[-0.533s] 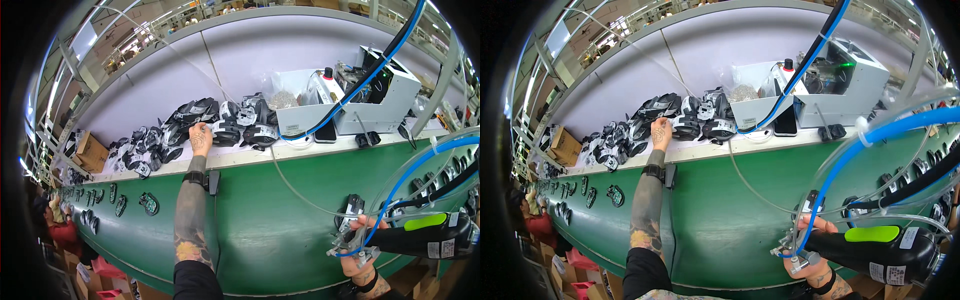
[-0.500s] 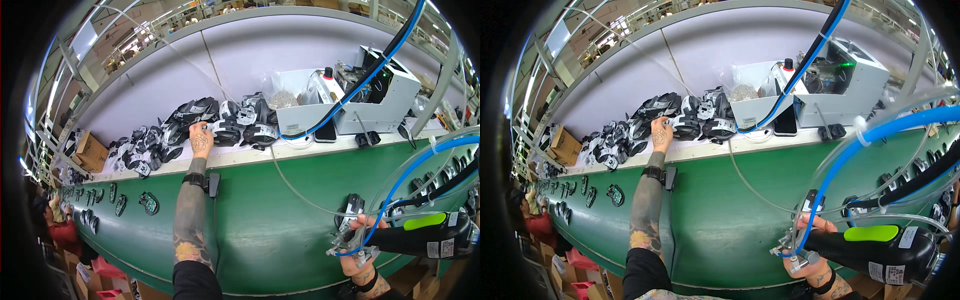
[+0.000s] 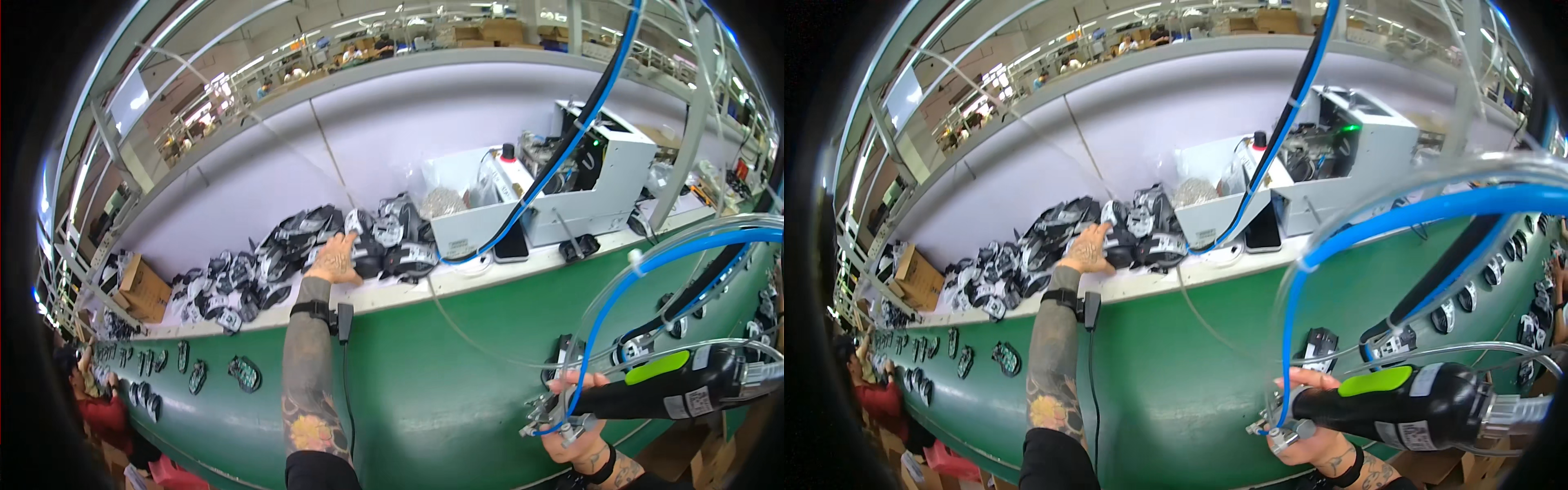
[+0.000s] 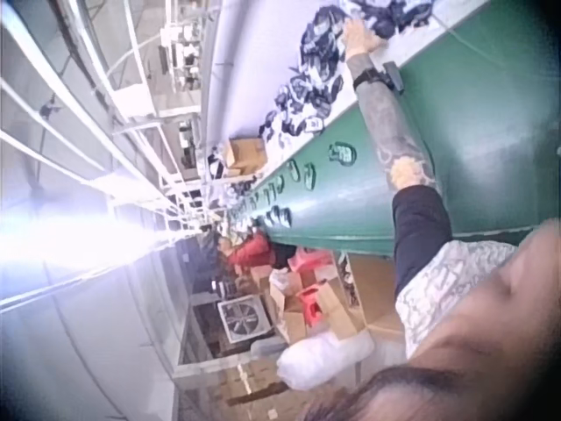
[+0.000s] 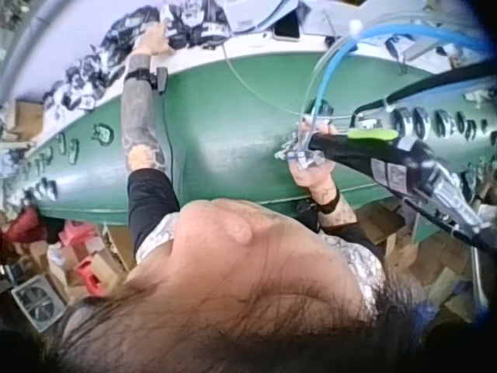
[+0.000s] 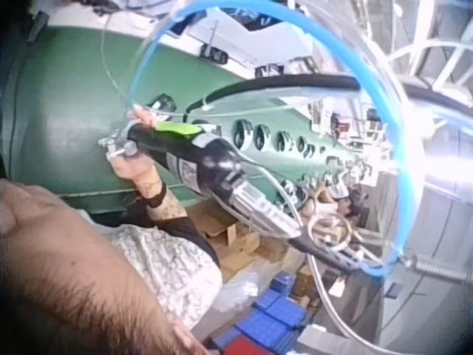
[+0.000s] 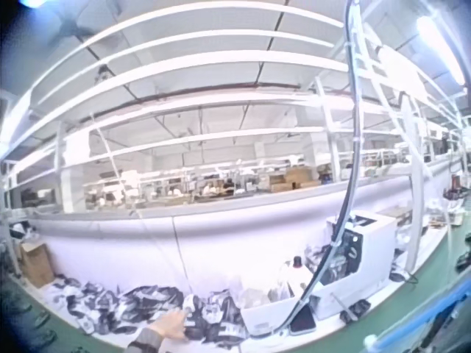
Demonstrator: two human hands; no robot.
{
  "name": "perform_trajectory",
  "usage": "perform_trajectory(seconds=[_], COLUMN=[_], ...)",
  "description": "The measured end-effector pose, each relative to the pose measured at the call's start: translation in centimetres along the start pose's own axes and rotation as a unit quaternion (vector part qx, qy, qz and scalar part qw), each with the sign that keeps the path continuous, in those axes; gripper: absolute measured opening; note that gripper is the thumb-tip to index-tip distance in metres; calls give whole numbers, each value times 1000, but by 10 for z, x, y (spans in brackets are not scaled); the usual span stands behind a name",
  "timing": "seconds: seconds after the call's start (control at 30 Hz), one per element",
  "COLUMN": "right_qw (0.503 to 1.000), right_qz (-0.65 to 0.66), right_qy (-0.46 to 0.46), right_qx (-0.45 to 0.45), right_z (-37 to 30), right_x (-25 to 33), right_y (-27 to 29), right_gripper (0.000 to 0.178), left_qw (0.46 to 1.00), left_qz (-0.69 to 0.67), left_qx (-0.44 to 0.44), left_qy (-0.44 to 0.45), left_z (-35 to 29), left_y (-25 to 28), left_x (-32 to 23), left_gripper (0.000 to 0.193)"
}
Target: Assembling the bottom casings of computer mice using an electric screwdriver on a production line.
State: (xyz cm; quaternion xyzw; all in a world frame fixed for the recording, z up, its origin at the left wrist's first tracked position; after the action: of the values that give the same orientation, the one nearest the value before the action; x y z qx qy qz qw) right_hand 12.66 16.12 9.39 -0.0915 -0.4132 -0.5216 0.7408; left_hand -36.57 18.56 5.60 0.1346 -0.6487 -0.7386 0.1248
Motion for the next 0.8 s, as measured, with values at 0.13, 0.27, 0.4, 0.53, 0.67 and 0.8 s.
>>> perform_trajectory(seconds=[0.13, 0.27, 0.4, 0.53, 0.67, 0.8], right_qw=[999, 998, 993, 994, 990, 994], right_qz=[34, 40, 97, 89, 111, 86], right_qy=[43, 50, 12, -12, 1, 23], right_qx=[2, 9, -64, -61, -82, -57], right_z=[-4, 1, 1, 11, 8, 4], right_x=[-1, 5, 0, 13, 15, 13], right_y=[-8, -6, -5, -4, 0, -3], right_gripper=[88, 88, 71, 65, 61, 59], left_qw=[999, 987, 977, 965, 934, 895], left_qz=[-45, -148, -171, -136, -176, -272], left_qx=[-23, -4, -75, -110, -168, -181], left_qy=[-11, 64, 98, 194, 262, 304], left_z=[-7, -25, -39, -67, -81, -79], left_y=[-8, -9, -5, -10, -18, -35], left_x=[6, 9, 3, -3, -17, -15], left_gripper=[90, 97, 97, 94, 93, 102])
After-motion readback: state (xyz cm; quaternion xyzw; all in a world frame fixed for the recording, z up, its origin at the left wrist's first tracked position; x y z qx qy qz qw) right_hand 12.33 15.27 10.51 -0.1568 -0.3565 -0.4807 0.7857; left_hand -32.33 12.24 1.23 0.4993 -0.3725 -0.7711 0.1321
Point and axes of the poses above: each hand's wrist, its own z-axis towards the middle knuckle, its own y-axis out of the back of the hand, x = y × z, the point moved 6 cm from there along z, towards the middle knuckle, and after that the axes turned 4 degrees about -x, right-handed, at the moved point
